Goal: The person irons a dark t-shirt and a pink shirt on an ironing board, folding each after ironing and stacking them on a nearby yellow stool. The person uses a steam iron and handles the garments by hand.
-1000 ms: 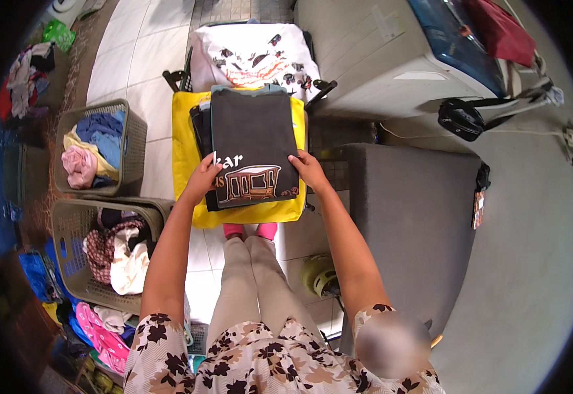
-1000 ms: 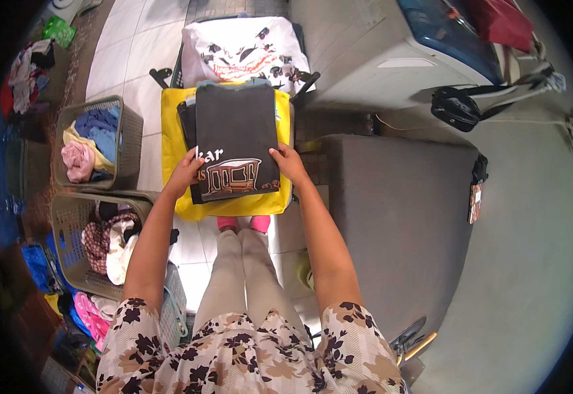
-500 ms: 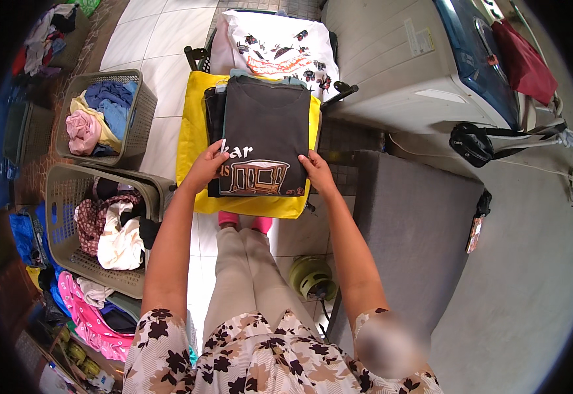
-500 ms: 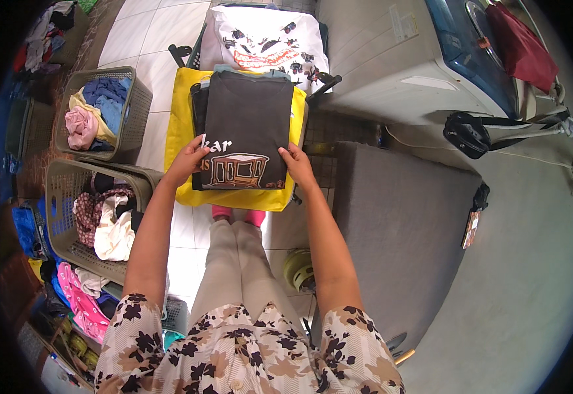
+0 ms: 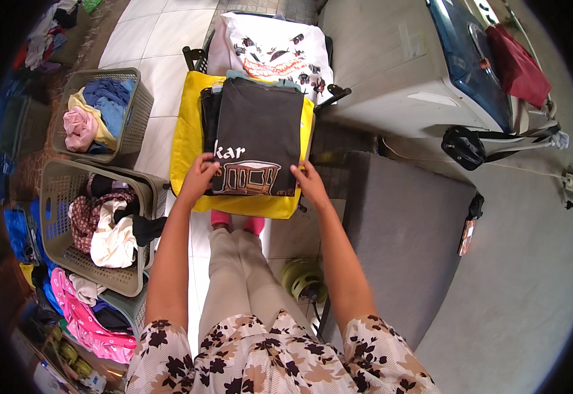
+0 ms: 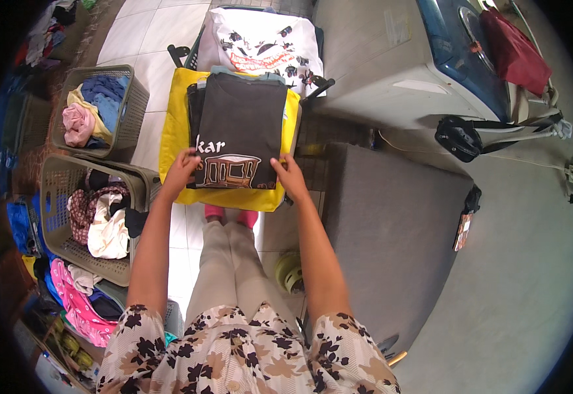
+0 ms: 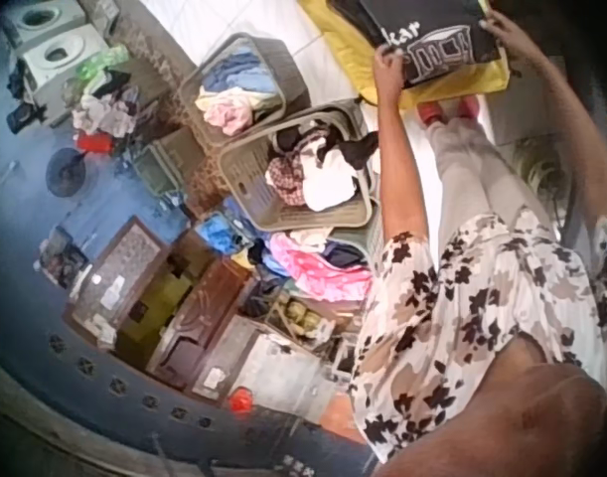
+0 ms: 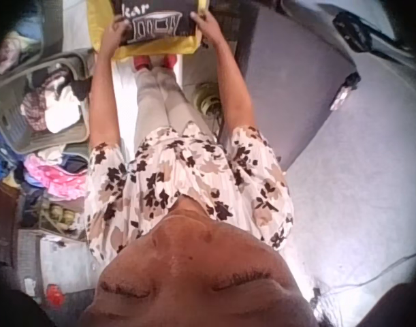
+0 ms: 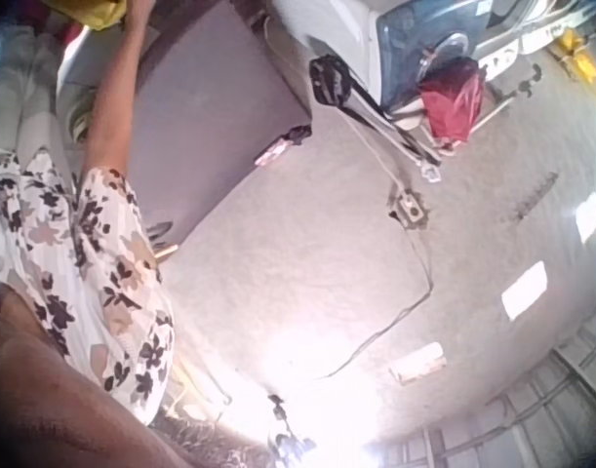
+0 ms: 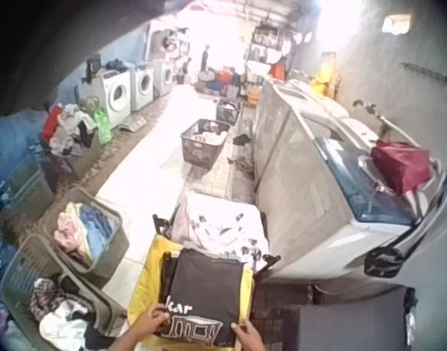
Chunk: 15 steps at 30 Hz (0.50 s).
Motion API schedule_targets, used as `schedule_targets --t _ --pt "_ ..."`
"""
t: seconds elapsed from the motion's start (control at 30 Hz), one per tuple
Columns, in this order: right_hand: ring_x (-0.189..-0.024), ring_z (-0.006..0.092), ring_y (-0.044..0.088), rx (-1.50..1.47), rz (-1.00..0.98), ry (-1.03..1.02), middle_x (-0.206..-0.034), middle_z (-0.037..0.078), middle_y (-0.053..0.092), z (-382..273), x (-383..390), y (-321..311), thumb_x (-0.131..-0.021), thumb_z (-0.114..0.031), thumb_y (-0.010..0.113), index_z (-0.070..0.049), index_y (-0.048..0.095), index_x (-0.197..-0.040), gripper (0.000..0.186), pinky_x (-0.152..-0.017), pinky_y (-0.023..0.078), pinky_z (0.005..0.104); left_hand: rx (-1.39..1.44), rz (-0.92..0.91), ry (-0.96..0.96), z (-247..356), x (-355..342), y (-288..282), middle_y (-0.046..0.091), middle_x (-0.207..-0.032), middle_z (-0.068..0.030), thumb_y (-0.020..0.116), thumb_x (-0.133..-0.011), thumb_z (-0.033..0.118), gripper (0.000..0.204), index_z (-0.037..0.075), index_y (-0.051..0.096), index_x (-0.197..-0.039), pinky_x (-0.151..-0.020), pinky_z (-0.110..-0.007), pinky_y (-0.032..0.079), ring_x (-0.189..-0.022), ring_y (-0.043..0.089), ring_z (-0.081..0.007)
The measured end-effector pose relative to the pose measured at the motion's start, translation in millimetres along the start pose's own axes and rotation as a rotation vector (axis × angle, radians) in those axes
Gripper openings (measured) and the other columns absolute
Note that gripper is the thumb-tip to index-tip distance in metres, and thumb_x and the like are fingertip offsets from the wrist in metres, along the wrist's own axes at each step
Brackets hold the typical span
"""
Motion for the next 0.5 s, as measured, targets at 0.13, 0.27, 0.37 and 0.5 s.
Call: schedule_targets --t 0.13,0.27,0.37,0.5 --pt "-0.059 0.0075 0.055 -0.141 -0.030 0.051 -0.075 0.002 0.059 36 36 2 -0.092 -0.022 0.066 0.001 0.051 -0.110 0.033 -0.054 0.042 0.0206 0.172 -0.029 0.025 -34 32 0 0.063 -0.093 -0.0053 0.067 -0.089 0.015 0.039 0.003 0.048 -0.121 -0.073 -0.025 0.050 -0.083 0.062 -0.0124" --pt "-0.065 0.0097 0.063 -0.233 -0.015 0.094 -0.077 0.004 0.065 51 50 8 -0.093 -0.019 0.064 0.000 0.054 -0.104 0.024 -0.055 0.046 0.0195 0.263 0.056 0.095 -52 39 -1 0.062 -0.089 -0.0048 0.065 -0.088 0.007 0.026 0.001 0.052 -0.110 -0.072 -0.024 0.050 -0.080 0.061 -0.0121" --pt "-0.063 0.0096 0.062 -0.117 -0.011 0.099 -0.074 0.005 0.065 50 50 12 -0.096 -0.021 0.060 -0.002 0.056 -0.095 0.019 -0.054 0.046 0.0204 0.262 0.169 0.157 -62 37 -1 0.061 -0.086 -0.0038 0.063 -0.088 0.004 0.019 0.002 0.054 -0.105 -0.071 -0.023 0.049 -0.077 0.060 -0.0110" --pt "-0.061 0.0100 0.060 -0.049 -0.023 0.130 -0.071 0.004 0.062 52 52 13 -0.098 -0.026 0.055 -0.002 0.058 -0.098 0.024 -0.054 0.044 0.0221 0.161 0.255 0.167 -66 31 5 0.061 -0.085 -0.0033 0.064 -0.086 0.005 0.018 0.003 0.056 -0.102 -0.071 -0.023 0.049 -0.075 0.059 -0.0100"
Point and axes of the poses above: each hand's wrist, its own x-axis away from the middle knuckle, its own y-axis out of the palm, z = x × y, the point moved 7 cm from there along -x, towards the middle knuckle
